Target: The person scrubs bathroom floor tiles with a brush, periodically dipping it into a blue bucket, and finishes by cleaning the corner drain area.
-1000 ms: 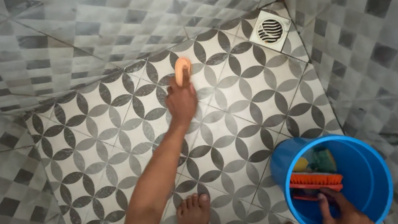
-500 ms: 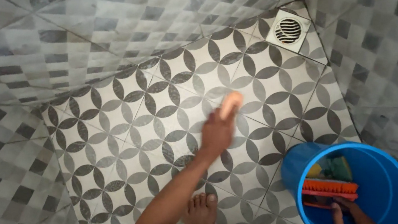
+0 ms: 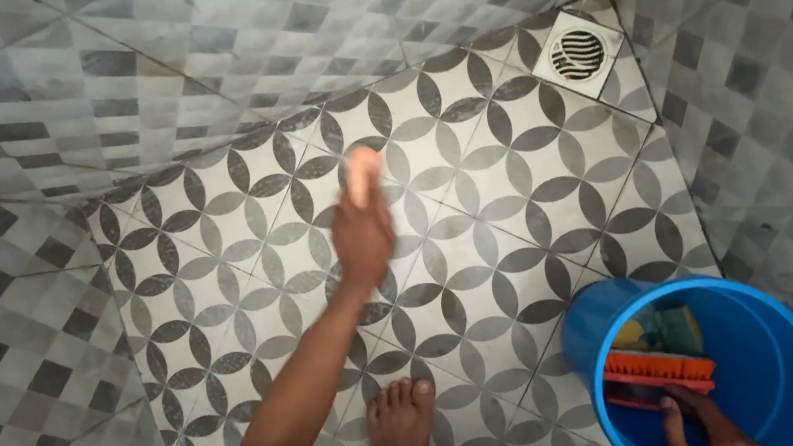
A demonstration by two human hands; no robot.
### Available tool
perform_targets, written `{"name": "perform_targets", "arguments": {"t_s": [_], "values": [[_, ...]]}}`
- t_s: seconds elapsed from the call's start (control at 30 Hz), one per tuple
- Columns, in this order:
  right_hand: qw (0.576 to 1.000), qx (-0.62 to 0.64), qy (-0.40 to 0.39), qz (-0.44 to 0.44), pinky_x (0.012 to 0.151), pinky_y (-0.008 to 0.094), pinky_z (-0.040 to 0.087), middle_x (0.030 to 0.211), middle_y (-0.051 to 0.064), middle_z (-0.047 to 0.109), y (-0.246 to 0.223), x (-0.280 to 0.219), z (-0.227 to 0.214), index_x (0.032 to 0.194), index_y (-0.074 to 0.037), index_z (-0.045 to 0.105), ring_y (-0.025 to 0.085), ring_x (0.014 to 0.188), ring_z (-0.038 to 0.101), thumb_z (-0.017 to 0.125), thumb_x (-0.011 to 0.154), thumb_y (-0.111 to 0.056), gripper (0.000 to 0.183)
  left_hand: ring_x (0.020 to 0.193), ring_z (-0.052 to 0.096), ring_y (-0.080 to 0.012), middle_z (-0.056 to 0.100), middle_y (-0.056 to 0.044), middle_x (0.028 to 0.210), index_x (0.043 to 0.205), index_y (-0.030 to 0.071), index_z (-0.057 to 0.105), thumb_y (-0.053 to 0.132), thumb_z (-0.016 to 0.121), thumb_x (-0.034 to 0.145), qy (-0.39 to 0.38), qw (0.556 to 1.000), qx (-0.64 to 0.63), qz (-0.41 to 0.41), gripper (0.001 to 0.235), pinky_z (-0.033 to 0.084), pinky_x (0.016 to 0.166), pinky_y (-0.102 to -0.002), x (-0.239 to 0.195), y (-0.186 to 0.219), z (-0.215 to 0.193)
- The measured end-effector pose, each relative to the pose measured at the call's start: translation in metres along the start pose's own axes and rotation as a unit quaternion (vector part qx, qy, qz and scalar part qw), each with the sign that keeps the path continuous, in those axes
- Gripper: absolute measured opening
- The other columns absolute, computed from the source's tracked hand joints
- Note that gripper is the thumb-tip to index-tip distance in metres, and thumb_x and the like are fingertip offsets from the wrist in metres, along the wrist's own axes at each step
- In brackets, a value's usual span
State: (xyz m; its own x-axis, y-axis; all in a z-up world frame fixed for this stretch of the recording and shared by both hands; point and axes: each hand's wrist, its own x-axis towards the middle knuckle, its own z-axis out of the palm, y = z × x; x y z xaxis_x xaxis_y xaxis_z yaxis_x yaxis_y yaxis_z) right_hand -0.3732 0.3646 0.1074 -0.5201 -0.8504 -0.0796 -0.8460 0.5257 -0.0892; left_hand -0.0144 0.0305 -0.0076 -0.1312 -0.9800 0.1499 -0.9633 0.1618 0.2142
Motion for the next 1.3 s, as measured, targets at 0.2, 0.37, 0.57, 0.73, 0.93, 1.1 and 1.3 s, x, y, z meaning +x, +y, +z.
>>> {"name": "perform_targets", "arguments": {"t_s": [0.2, 0.37, 0.57, 0.73, 0.93, 1.1, 1.3], "values": [[1.000, -0.025, 0.008, -0.011, 0.064, 0.032, 0.056, 0.086, -0.001, 0.076, -0.002, 0.000, -0.003, 0.114, -0.028, 0.079, 0.020, 0.070, 0.072, 0.071, 0.102, -0.045, 0.022, 0.089, 0.055, -0.0373, 0.056, -0.022, 0.102, 0.151, 0.014, 0.052, 0.024, 0.063, 0.093, -0.053, 0.988, -0.083, 0.119, 0.060, 0.048, 0.077, -0.048, -0.053, 0.023, -0.036], [0.997, -0.064, -0.032, 0.005, 0.065, 0.031, 0.057, 0.079, 0.000, 0.074, 0.004, -0.003, 0.001, 0.116, -0.030, 0.080, 0.019, 0.068, 0.072, 0.072, 0.104, -0.046, 0.021, 0.092, 0.057, -0.0385, 0.058, -0.023, 0.098, 0.123, -0.003, 0.061, 0.036, 0.064, 0.097, -0.099, 0.984, -0.126, -0.079, 0.047, 0.047, 0.081, -0.049, -0.027, -0.012, -0.049], [0.999, -0.002, 0.013, -0.033, 0.072, 0.030, 0.057, 0.084, -0.003, 0.076, 0.010, -0.005, 0.003, 0.116, -0.028, 0.079, 0.018, 0.074, 0.072, 0.070, 0.110, -0.045, 0.019, 0.092, 0.057, -0.0406, 0.056, -0.024, 0.101, 0.124, -0.005, 0.060, 0.031, 0.062, 0.100, 0.060, 0.997, 0.017, -0.041, 0.044, 0.047, 0.078, -0.053, 0.031, -0.125, -0.001], [0.994, -0.090, -0.023, -0.048, 0.073, 0.029, 0.058, 0.080, -0.003, 0.075, 0.010, 0.003, 0.007, 0.114, -0.026, 0.079, 0.014, 0.066, 0.072, 0.072, 0.104, -0.045, 0.023, 0.089, 0.056, -0.0405, 0.056, -0.024, 0.098, 0.146, 0.006, 0.059, 0.023, 0.060, 0.095, 0.064, 0.996, 0.041, -0.040, 0.053, 0.048, 0.075, -0.052, 0.015, -0.089, 0.017], [1.000, -0.013, 0.010, -0.016, 0.073, 0.031, 0.057, 0.088, -0.001, 0.076, 0.015, -0.011, 0.007, 0.120, -0.029, 0.079, 0.019, 0.076, 0.073, 0.071, 0.110, -0.045, 0.021, 0.081, 0.056, -0.0390, 0.057, -0.024, 0.090, 0.148, 0.014, 0.060, 0.022, 0.059, 0.100, -0.076, 0.987, -0.104, 0.098, 0.049, 0.046, 0.067, -0.053, -0.056, 0.014, -0.044], [0.995, -0.082, -0.033, -0.041, 0.071, 0.029, 0.059, 0.080, -0.001, 0.075, 0.031, -0.005, 0.020, 0.115, -0.026, 0.079, 0.014, 0.068, 0.072, 0.073, 0.104, -0.045, 0.023, 0.080, 0.059, -0.0334, 0.063, -0.014, 0.088, 0.134, 0.010, 0.059, 0.022, 0.064, 0.094, -0.088, 0.975, -0.051, 0.197, 0.042, 0.047, 0.071, -0.052, -0.069, -0.067, 0.001], [0.997, -0.057, 0.019, -0.051, 0.072, 0.028, 0.057, 0.085, -0.003, 0.076, 0.005, 0.001, -0.001, 0.114, -0.027, 0.081, 0.016, 0.075, 0.073, 0.073, 0.108, -0.043, 0.019, 0.080, 0.059, -0.0349, 0.062, -0.020, 0.092, 0.137, 0.009, 0.056, 0.033, 0.051, 0.109, 0.030, 0.998, -0.020, -0.047, 0.037, 0.048, 0.070, -0.049, -0.050, -0.158, 0.008]]}}
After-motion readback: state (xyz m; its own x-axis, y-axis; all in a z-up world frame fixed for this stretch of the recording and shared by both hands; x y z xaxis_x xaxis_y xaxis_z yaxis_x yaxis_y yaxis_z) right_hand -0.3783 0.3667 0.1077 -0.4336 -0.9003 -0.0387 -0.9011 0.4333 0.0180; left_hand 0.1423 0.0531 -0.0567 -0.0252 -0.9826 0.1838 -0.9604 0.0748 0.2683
